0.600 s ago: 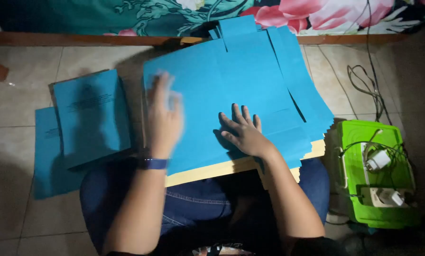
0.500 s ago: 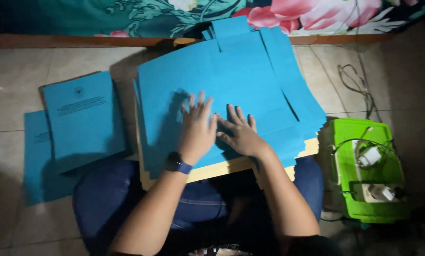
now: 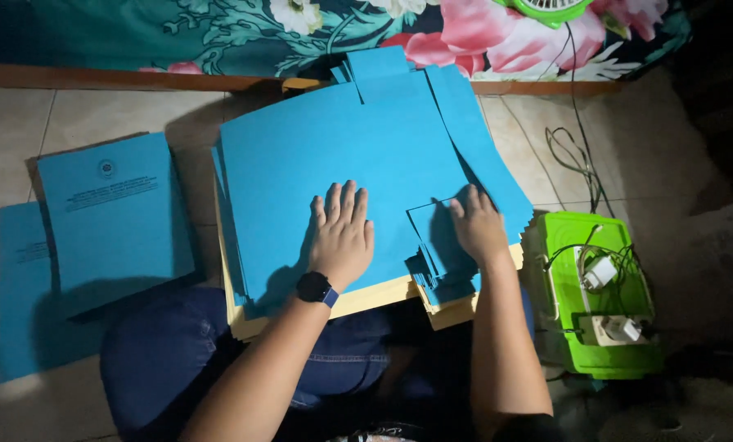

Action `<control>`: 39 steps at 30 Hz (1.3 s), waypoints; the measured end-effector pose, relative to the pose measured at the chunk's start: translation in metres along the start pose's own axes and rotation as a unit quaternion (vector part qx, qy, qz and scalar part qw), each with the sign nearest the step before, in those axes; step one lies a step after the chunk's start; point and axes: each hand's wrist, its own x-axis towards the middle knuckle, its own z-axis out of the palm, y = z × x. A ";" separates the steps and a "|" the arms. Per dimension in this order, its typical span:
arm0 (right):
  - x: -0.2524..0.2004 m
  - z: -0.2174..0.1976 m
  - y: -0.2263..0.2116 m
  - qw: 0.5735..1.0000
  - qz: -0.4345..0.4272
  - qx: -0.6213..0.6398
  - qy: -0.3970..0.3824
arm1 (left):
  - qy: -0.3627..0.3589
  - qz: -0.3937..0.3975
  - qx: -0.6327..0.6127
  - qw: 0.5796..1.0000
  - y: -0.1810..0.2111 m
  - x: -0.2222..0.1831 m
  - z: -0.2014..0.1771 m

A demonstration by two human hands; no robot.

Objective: Folding blue cardstock folders along pre-scored lines and stacking them

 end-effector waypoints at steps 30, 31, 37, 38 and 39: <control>0.306 0.051 -0.015 0.953 -0.285 -0.073 0.068 | 0.186 0.045 0.017 0.981 -0.006 0.011 0.032; 0.295 0.046 -0.016 0.953 -0.286 -0.074 0.071 | 0.190 0.045 0.017 0.981 -0.007 0.012 0.033; 0.221 0.015 0.003 0.954 -0.294 -0.052 0.020 | 0.166 0.043 -0.016 0.985 -0.013 0.014 0.048; 0.208 0.009 0.010 0.954 -0.301 -0.009 -0.004 | 0.153 0.038 -0.009 0.987 -0.015 0.015 0.048; 0.193 0.005 0.019 0.951 -0.306 0.034 -0.030 | 0.139 0.033 -0.003 0.990 -0.014 0.013 0.050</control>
